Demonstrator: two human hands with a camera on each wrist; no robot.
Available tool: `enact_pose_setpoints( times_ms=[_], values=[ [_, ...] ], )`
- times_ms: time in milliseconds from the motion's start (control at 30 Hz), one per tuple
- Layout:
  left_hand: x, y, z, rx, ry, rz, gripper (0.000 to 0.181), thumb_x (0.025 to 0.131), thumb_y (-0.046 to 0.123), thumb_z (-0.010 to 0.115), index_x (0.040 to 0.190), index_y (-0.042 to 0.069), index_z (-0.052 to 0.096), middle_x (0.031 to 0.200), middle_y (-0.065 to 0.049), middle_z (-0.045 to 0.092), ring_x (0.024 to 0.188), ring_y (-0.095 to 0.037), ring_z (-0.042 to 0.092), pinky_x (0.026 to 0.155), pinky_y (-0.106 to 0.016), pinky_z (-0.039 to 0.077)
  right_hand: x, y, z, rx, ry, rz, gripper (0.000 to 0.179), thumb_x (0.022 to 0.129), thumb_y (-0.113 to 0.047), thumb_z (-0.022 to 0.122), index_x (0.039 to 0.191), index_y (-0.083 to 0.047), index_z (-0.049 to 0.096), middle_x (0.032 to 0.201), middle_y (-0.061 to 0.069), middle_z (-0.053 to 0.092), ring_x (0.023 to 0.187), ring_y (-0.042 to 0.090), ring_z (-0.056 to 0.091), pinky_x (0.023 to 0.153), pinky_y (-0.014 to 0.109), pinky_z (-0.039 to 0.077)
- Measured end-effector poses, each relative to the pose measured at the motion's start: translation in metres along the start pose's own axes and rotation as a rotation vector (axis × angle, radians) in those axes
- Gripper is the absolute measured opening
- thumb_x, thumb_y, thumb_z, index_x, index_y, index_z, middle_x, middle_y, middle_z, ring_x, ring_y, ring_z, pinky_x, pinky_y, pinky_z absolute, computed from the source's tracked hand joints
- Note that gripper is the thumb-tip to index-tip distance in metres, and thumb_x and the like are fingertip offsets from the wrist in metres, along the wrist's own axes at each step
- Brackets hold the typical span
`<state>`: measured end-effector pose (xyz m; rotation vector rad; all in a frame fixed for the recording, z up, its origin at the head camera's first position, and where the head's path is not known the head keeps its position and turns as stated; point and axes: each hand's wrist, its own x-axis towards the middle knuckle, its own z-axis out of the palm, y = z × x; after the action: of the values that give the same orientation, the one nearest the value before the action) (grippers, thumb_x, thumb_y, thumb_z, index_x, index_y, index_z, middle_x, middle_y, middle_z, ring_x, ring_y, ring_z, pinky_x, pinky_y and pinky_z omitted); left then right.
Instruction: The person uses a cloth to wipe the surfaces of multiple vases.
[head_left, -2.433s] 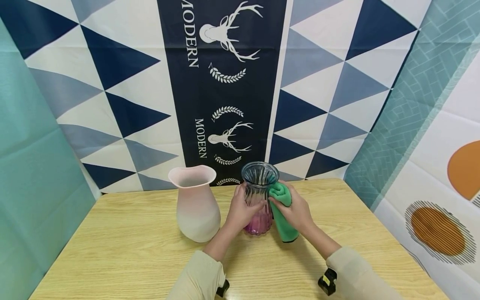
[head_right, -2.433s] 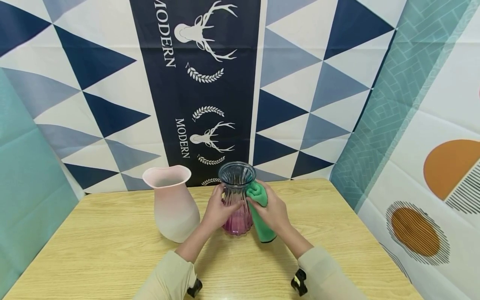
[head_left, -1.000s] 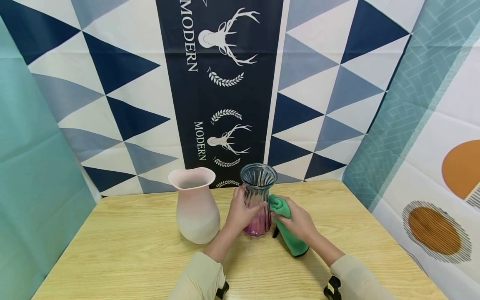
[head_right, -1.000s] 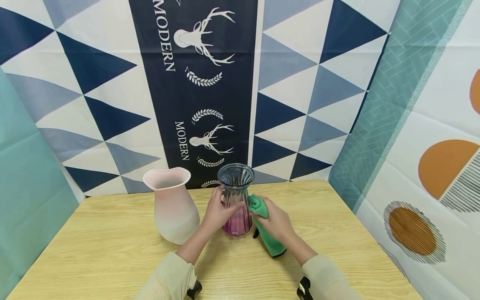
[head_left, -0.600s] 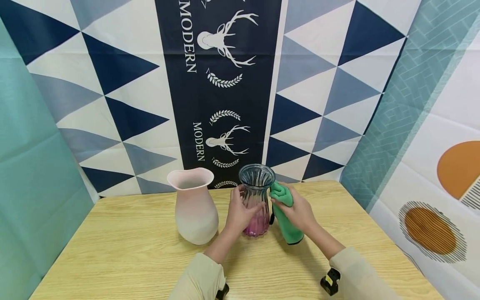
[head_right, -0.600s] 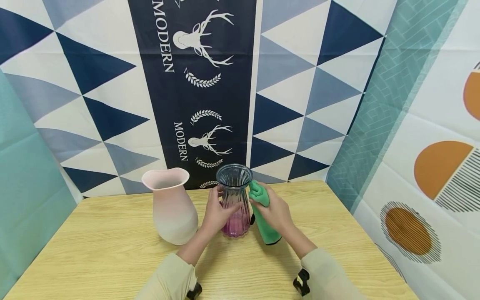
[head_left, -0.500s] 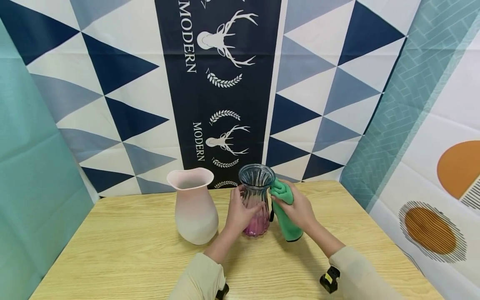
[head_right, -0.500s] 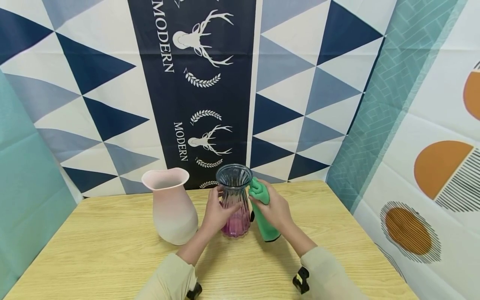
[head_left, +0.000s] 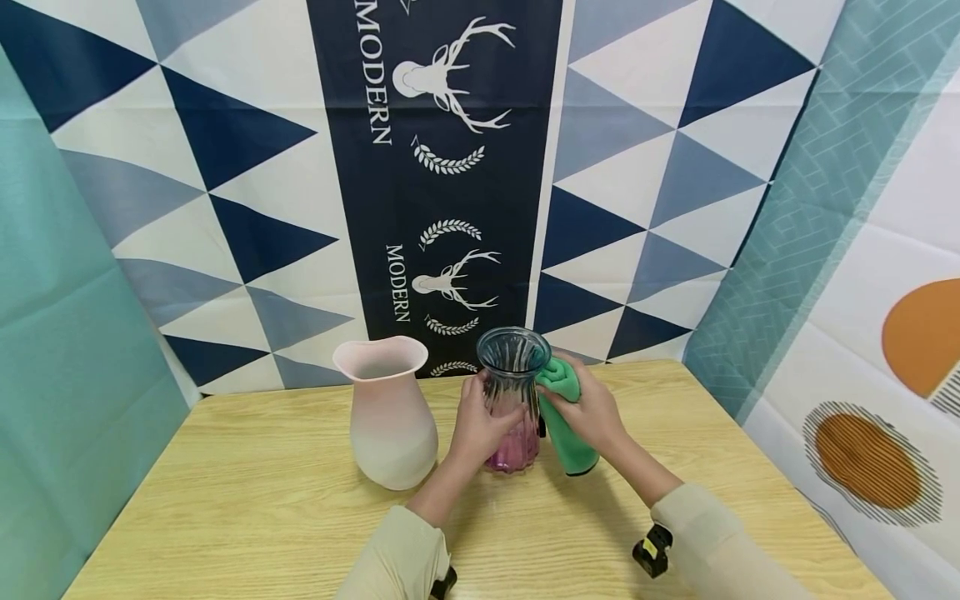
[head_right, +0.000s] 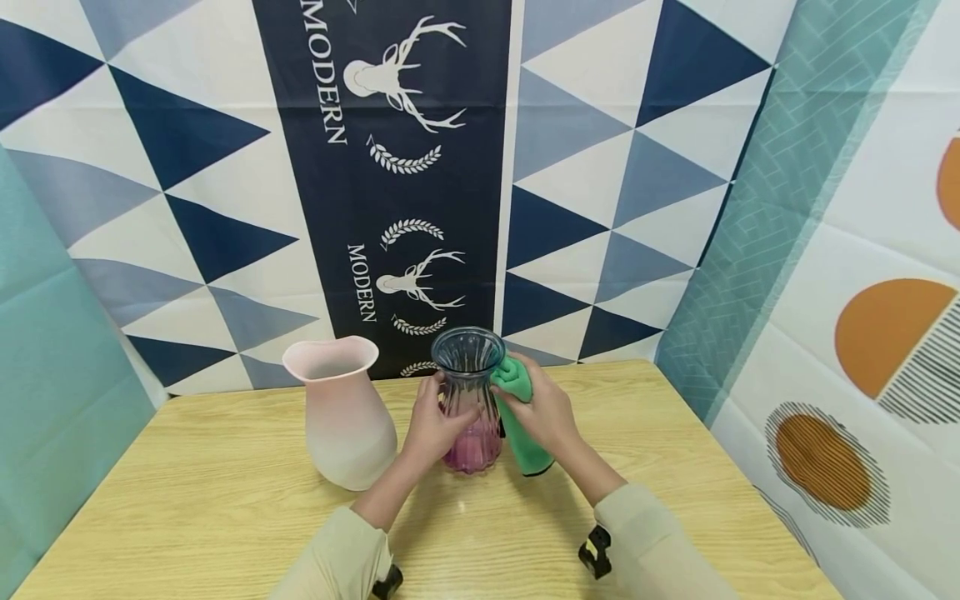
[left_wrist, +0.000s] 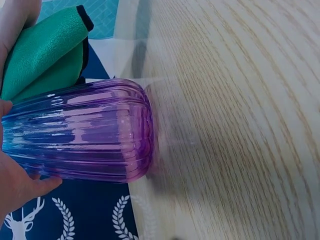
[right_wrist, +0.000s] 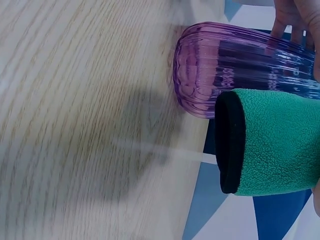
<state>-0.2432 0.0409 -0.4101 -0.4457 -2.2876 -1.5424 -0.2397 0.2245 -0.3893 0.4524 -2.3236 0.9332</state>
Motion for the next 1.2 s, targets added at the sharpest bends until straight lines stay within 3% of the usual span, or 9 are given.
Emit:
enact_pose_setpoints(
  times_ms=[667,1200],
  values=[
    [0.002,-0.004,-0.003,-0.024,-0.016,0.009,0.072,0.075,0.029,0.076,0.134,0.003,0.043,0.123,-0.014,0.049,0.114,-0.028,0.051,0.098,-0.044,0.044,-0.011,0.009,0.006,-0.044,-0.143,0.025,0.053,0.085,-0.027,0.069,0.132,-0.011,0.050,0.118,0.013,0.063,0.102,0.031,0.062,0.078,0.049,0.050],
    [0.004,-0.005,-0.003,-0.009,-0.028,-0.027,0.075,0.076,0.033,0.076,0.134,0.001,0.041,0.125,-0.015,0.048,0.117,-0.028,0.050,0.101,-0.045,0.043,-0.034,0.028,0.018,-0.082,-0.222,0.058,0.055,0.084,-0.030,0.069,0.133,-0.015,0.050,0.127,0.012,0.060,0.110,0.033,0.060,0.086,0.051,0.050]
  ],
)
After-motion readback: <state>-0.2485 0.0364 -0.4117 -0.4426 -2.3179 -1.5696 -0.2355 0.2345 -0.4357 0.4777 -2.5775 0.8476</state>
